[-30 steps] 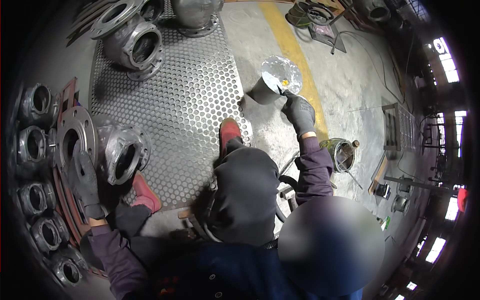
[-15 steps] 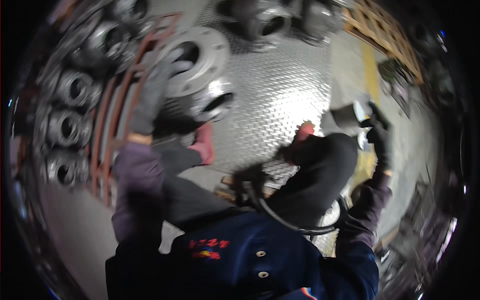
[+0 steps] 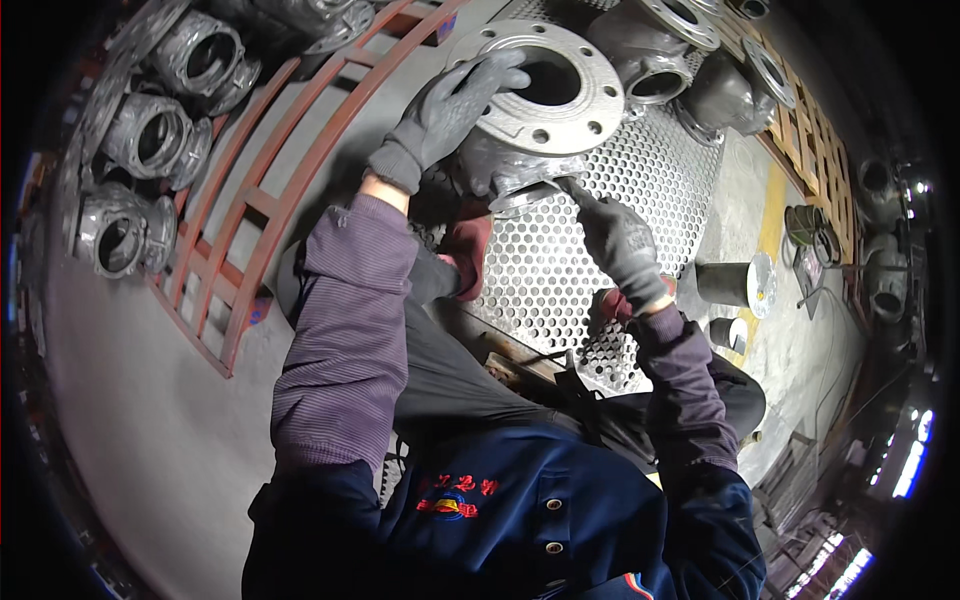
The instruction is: Smoothing and finishing metal valve body castings using a pneumatic rotary tool.
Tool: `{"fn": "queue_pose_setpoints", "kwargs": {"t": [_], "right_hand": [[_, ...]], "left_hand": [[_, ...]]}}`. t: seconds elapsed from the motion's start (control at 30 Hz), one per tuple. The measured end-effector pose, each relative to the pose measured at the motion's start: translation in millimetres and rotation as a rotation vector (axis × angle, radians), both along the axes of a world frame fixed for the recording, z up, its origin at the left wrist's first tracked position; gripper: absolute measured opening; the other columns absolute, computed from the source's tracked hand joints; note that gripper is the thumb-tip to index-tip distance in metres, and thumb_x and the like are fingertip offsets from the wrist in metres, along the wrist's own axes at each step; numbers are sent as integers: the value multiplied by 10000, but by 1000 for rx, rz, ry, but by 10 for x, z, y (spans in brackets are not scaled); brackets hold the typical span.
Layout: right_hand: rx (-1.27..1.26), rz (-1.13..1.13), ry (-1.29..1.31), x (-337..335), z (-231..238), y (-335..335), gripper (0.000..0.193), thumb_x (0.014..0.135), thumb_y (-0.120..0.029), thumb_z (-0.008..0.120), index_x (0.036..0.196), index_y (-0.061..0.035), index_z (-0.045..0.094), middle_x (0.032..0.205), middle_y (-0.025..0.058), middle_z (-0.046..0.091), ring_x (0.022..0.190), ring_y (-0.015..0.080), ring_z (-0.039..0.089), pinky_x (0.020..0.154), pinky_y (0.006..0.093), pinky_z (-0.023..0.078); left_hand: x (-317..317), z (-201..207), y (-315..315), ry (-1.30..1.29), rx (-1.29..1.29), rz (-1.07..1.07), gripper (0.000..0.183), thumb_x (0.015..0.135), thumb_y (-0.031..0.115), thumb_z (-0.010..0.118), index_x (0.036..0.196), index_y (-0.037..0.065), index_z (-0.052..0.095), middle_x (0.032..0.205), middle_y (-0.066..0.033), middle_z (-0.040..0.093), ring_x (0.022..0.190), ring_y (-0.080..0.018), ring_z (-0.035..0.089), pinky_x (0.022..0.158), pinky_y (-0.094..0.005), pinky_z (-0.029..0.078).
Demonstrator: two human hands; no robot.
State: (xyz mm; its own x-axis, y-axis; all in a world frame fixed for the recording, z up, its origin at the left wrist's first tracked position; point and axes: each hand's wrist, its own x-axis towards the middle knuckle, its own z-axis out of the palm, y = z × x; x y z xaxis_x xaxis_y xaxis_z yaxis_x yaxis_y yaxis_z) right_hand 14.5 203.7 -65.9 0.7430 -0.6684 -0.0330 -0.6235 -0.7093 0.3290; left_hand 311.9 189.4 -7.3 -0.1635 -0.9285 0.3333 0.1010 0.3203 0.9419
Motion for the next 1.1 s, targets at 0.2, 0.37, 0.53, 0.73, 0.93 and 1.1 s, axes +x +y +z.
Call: {"fn": "queue_pose_setpoints", "kwargs": {"t": [0.2,0.37,0.53,0.73,0.93,1.1], "right_hand": [[397,-128,-390,296,162,-39,579,812,-48,498,1363,-229,484,720,137,609,647,299,609,599,408,497],[284,-114,-298,342,261,-55,607,809,-52,514,1364,-296,478,761,127,610,654,283,610,591,404,497],[230,-31,-39,505,392,-305,576,822,-95,545,1348,-322,490,861,111,636,761,265,645,642,389,526],[255,98,-22,583,430,-497,333,851,-187,572,1173,-227,647,856,99,675,757,278,670,680,388,546],[313,-115,-246,684,460,-467,284,859,-371,617,955,-115,692,813,120,689,733,296,680,644,396,539],[182,-1,-365,658,312,-553,312,856,-408,613,974,-131,695,817,108,690,744,285,674,644,399,532]], "left_hand": [[74,-155,-155,247,58,-78,425,1019,306,371,1309,23,498,1088,-26,668,868,-57,552,807,-181,432],[-23,-33,-60,-108,-20,137,322,993,268,472,1226,74,581,1020,-29,688,852,-61,601,773,-219,471],[-13,2,-20,32,35,84,408,1015,280,439,1289,-14,504,1028,-73,660,964,-101,587,874,-210,461],[-19,-28,-18,281,182,2,405,1016,275,436,1292,-14,507,1025,-55,655,959,-88,580,874,-203,457],[-18,35,39,3,21,133,398,1015,272,440,1278,-16,520,1028,-54,653,962,-91,577,870,-211,459],[-31,38,30,-24,-1,153,391,1012,267,448,1266,-19,530,1018,-56,656,962,-95,577,875,-217,459]]}}
